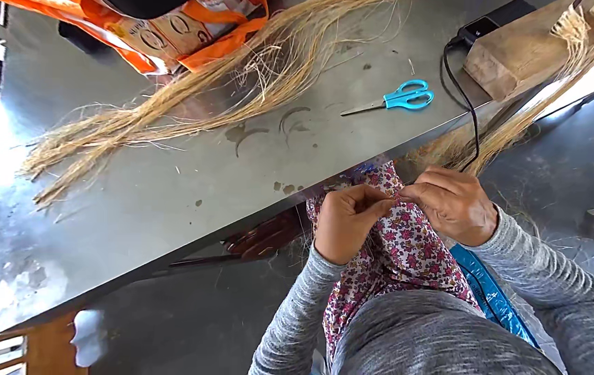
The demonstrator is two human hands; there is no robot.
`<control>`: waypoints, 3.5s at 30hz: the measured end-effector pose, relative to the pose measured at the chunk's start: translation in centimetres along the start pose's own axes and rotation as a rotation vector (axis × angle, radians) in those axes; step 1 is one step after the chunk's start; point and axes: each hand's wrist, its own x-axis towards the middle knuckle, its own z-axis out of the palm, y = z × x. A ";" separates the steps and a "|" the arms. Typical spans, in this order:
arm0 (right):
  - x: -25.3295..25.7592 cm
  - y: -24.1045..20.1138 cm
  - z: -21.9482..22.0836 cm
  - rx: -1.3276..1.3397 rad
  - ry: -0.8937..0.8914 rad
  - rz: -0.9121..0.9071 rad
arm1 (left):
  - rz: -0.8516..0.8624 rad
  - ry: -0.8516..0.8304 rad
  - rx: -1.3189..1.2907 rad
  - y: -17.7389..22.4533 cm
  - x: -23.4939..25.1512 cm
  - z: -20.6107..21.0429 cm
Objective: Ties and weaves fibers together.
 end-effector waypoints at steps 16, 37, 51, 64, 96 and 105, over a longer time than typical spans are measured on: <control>-5.8 -1.8 0.6 0.196 -0.301 0.045 | 0.107 0.147 0.431 -3.4 -7.2 3.3; -8.1 -4.3 -2.0 0.082 -0.065 0.379 | -0.093 0.285 0.345 -4.2 -12.4 4.5; -10.7 -6.0 1.5 0.234 -0.095 -0.029 | -0.139 0.126 0.183 -3.7 -12.6 4.8; -10.8 -4.7 0.7 0.202 -0.023 0.126 | -0.100 0.091 0.208 -4.0 -12.7 3.2; -10.5 -6.2 1.7 1.184 -0.333 0.808 | 0.084 0.167 0.123 -4.7 -11.6 5.8; -10.6 -5.4 2.3 1.328 -0.336 0.914 | 0.036 0.256 0.007 -5.6 -11.2 6.2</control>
